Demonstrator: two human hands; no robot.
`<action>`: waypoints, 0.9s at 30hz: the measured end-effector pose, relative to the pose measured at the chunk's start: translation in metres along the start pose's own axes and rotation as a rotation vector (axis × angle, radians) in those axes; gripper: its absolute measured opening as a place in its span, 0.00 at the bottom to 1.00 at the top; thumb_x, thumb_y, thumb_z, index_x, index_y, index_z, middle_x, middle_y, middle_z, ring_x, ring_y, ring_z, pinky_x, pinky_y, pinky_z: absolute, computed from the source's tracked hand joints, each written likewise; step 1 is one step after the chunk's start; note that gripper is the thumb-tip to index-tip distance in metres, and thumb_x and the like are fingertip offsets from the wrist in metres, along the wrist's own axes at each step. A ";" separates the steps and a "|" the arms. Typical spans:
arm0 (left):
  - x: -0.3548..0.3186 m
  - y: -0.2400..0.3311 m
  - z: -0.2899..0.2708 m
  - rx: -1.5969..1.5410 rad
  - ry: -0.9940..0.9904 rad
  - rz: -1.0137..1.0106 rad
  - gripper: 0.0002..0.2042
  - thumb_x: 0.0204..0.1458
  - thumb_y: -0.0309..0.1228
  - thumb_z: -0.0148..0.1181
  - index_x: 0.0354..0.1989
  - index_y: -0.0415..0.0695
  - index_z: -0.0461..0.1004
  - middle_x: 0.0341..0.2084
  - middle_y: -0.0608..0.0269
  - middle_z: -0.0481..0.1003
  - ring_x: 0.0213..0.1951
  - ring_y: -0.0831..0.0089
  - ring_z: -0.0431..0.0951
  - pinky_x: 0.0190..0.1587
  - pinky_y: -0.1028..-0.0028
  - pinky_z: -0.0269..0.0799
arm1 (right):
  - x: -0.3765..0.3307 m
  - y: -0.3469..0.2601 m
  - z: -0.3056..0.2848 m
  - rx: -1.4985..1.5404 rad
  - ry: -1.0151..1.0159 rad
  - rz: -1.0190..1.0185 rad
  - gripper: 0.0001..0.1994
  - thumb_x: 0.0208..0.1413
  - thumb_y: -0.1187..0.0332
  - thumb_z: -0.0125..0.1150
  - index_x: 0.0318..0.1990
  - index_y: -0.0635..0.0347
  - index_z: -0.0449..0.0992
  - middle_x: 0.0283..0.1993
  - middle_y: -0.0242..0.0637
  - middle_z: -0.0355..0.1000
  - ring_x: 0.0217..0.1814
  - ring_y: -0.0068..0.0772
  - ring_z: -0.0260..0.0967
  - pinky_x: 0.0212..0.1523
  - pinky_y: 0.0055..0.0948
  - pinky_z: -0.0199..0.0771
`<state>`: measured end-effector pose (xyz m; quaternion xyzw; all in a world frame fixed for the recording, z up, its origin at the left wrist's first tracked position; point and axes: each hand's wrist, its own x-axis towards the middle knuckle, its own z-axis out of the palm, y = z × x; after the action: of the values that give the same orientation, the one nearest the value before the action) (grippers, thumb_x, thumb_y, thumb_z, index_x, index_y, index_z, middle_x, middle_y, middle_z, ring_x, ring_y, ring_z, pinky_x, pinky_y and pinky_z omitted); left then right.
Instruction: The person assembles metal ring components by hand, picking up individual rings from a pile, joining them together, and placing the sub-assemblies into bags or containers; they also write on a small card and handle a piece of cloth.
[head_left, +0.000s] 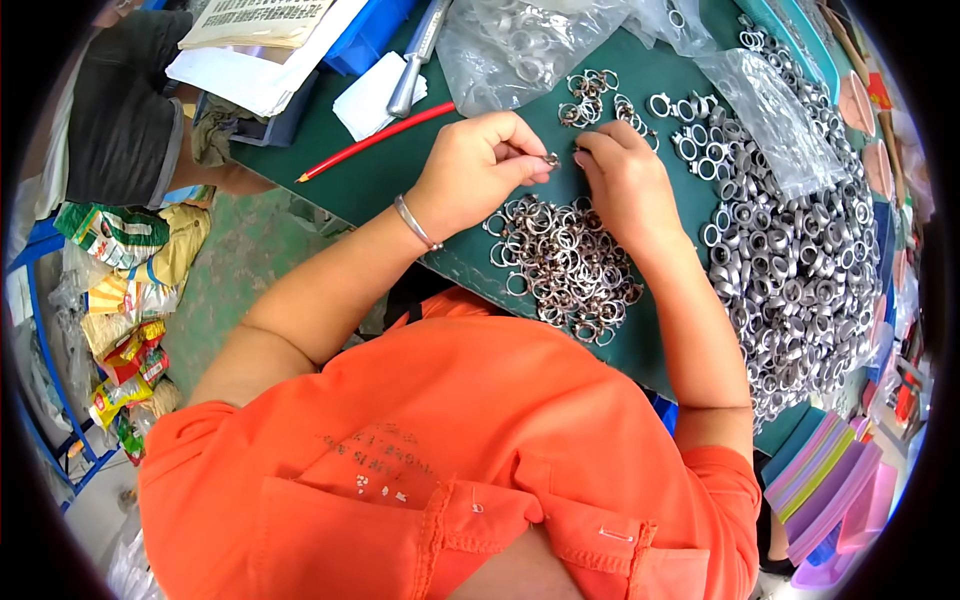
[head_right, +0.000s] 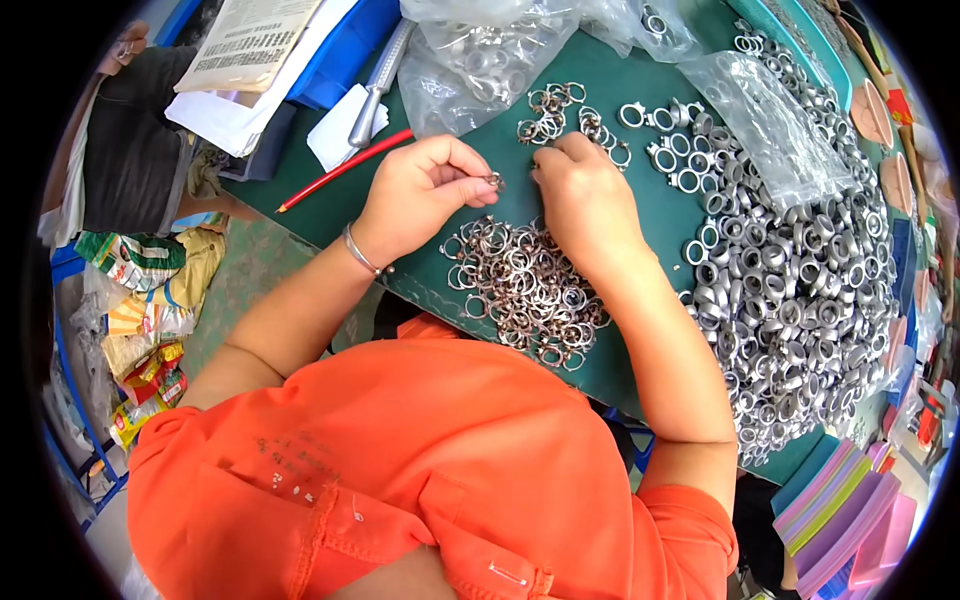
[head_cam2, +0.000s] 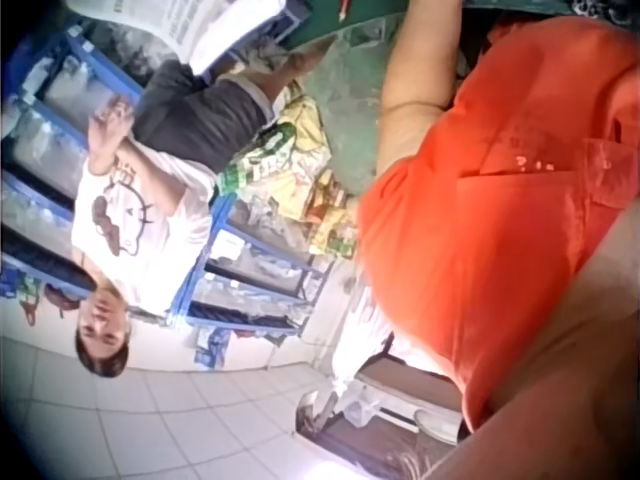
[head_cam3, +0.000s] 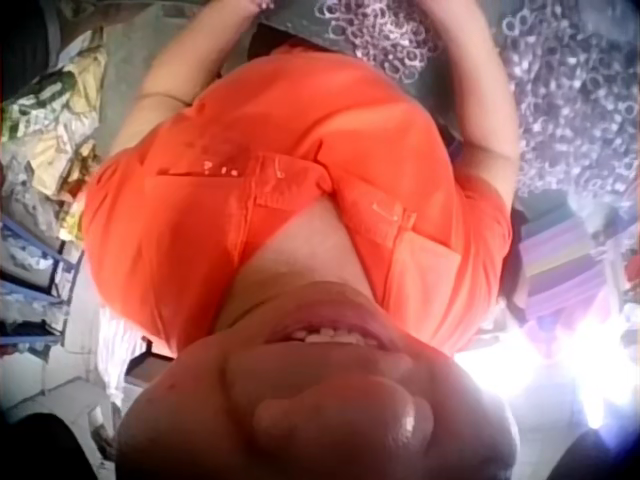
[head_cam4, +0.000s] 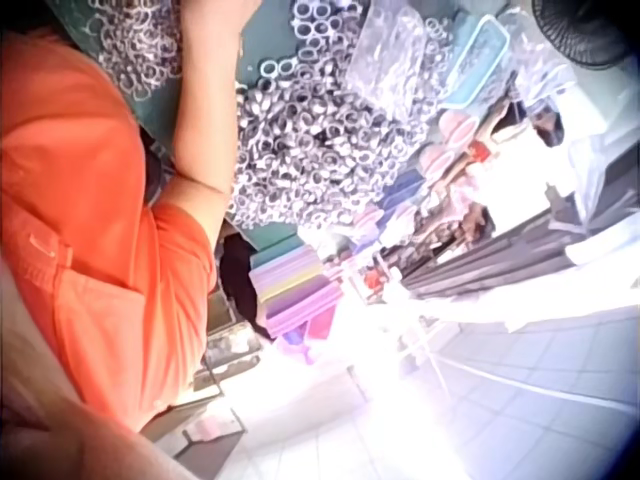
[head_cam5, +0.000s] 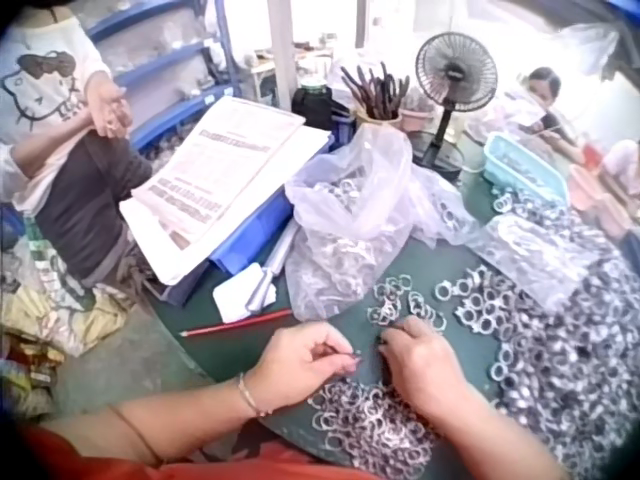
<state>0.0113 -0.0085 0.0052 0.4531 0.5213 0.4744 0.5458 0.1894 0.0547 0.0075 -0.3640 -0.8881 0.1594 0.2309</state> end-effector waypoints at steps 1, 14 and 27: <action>-0.001 -0.001 -0.001 -0.070 -0.012 0.008 0.03 0.49 0.16 0.56 0.31 0.34 0.70 0.29 0.58 0.75 0.34 0.71 0.79 0.37 0.76 0.76 | -0.001 0.003 0.001 0.073 0.015 0.046 0.07 0.44 0.78 0.57 0.34 0.62 0.75 0.31 0.42 0.69 0.32 0.47 0.69 0.35 0.38 0.71; -0.013 0.003 -0.004 -0.172 -0.110 0.010 0.03 0.48 0.17 0.57 0.30 0.35 0.71 0.29 0.60 0.74 0.30 0.75 0.77 0.33 0.79 0.74 | -0.006 -0.004 0.000 0.127 -0.015 0.068 0.05 0.43 0.74 0.62 0.28 0.63 0.72 0.30 0.41 0.67 0.33 0.46 0.68 0.34 0.37 0.70; 0.039 0.000 0.009 0.825 -0.007 0.620 0.12 0.44 0.19 0.56 0.39 0.39 0.72 0.39 0.57 0.70 0.38 0.60 0.73 0.39 0.70 0.70 | -0.007 0.008 -0.033 0.075 0.042 0.131 0.04 0.47 0.76 0.57 0.32 0.65 0.74 0.33 0.45 0.70 0.34 0.49 0.69 0.34 0.38 0.69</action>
<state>0.0204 0.0303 0.0004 0.7656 0.5041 0.3675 0.1573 0.2161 0.0592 0.0296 -0.4158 -0.8507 0.1995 0.2521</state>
